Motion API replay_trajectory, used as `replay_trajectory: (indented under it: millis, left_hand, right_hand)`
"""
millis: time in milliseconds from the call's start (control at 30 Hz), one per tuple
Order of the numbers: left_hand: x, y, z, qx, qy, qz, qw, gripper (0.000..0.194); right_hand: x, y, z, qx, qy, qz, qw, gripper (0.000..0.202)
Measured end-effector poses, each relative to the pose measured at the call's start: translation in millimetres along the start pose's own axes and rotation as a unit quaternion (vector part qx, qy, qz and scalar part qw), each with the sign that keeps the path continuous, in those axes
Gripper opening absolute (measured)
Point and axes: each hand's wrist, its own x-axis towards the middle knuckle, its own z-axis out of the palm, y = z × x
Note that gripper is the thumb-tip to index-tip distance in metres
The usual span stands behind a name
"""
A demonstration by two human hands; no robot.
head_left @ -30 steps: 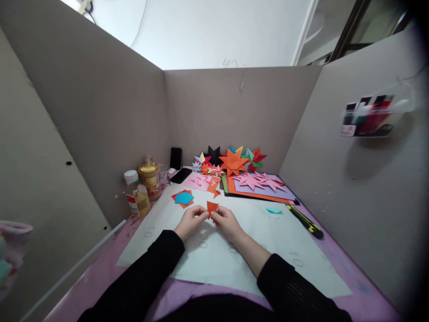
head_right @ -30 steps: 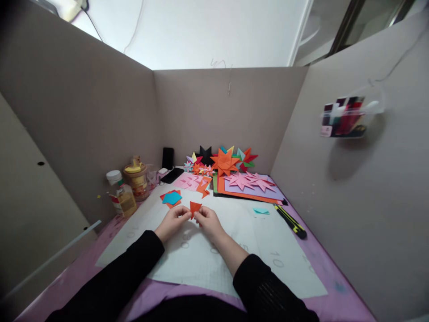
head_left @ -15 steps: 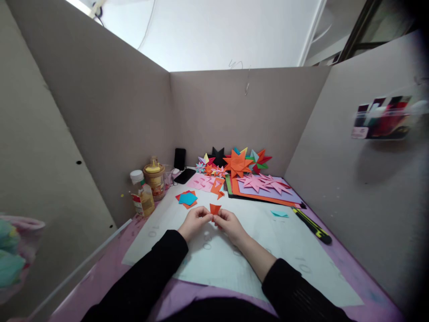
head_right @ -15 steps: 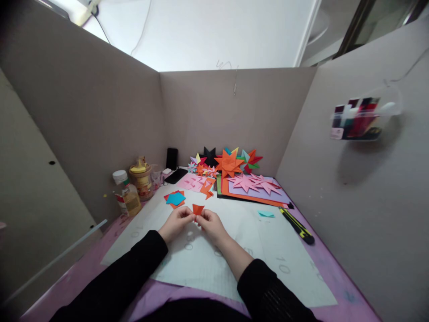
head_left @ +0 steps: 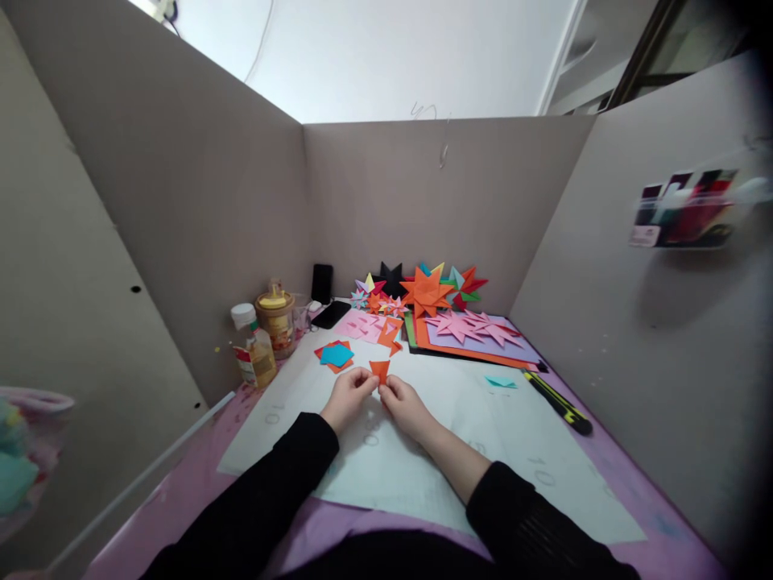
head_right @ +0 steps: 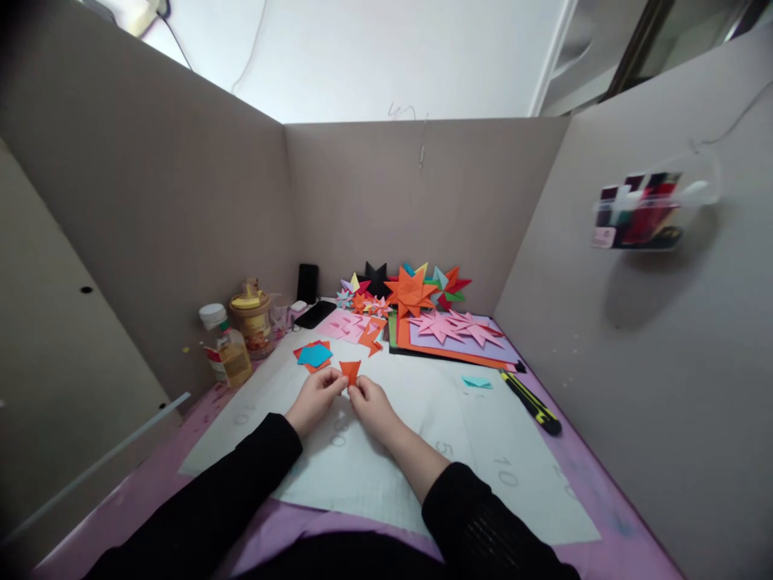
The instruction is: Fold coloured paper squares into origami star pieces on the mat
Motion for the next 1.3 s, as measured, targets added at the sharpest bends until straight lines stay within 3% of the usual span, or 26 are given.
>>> replay_trajectory:
  millis: [333, 567, 667, 833, 900, 1100, 1300]
  left_hand:
    - [0.9, 5.8, -5.6, 0.016, 0.072, -0.022, 0.997, 0.027]
    - [8.7, 1.5, -16.4, -0.036, 0.141, -0.037, 0.989, 0.029]
    - [7.9, 3.2, -13.2, -0.050, 0.115, -0.033, 0.992, 0.033]
    - [1.1, 3.7, -1.6, -0.033, -0.034, -0.039, 0.998, 0.034]
    - [-1.0, 3.0, 0.4, -0.021, -0.056, -0.048, 0.997, 0.034]
    - [0.6, -1.1, -2.3, -0.051, -0.020, -0.093, 0.994, 0.031]
    - [5.9, -2.4, -8.5, -0.066, 0.071, -0.099, 0.990, 0.035]
  right_hand:
    - [-1.0, 0.8, 3.1, -0.041, -0.005, -0.020, 0.999, 0.018]
    - [-2.9, 2.2, 1.6, -0.054, -0.002, -0.026, 0.998, 0.018]
    - [-1.6, 3.3, -0.2, -0.056, 0.006, -0.020, 0.998, 0.019]
    - [-0.7, 4.5, -0.8, -0.042, -0.007, -0.021, 0.999, 0.015]
    - [-1.3, 4.2, -0.5, -0.035, -0.016, -0.022, 0.999, 0.014]
    - [-3.7, 2.6, -1.2, -0.018, -0.017, -0.010, 1.000, 0.012]
    - [-5.0, 2.4, -2.6, 0.014, -0.034, -0.006, 0.999, 0.008]
